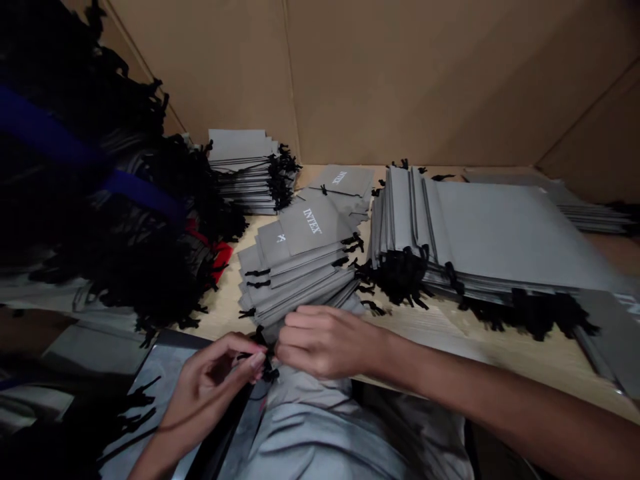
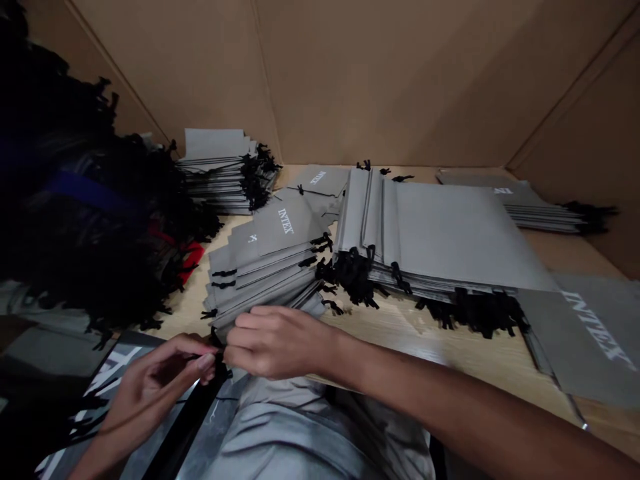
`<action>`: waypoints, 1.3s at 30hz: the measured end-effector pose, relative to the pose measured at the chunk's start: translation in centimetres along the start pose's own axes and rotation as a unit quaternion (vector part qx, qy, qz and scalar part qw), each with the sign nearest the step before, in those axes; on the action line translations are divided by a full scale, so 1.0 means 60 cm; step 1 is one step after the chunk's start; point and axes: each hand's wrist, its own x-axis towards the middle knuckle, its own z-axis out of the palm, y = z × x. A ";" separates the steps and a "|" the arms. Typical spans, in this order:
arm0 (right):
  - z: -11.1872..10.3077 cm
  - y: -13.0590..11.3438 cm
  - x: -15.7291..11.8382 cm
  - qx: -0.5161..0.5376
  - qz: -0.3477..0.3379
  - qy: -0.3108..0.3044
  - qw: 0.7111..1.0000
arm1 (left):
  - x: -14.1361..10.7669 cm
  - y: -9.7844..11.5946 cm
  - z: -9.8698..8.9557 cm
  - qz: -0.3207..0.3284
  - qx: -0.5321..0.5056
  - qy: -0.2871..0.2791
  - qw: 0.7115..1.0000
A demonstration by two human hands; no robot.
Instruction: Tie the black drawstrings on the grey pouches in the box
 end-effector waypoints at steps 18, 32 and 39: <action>0.006 -0.113 -0.002 -0.066 0.139 -0.069 0.986 | 0.045 -0.002 -0.003 0.076 -0.011 0.016 0.997; -0.026 -0.087 -0.011 0.161 0.284 -0.022 0.945 | 0.048 -0.002 -0.014 0.412 0.201 -0.047 0.888; -0.055 -0.086 -0.017 0.230 0.340 0.021 0.912 | -0.011 0.018 -0.001 0.355 0.243 -0.007 0.903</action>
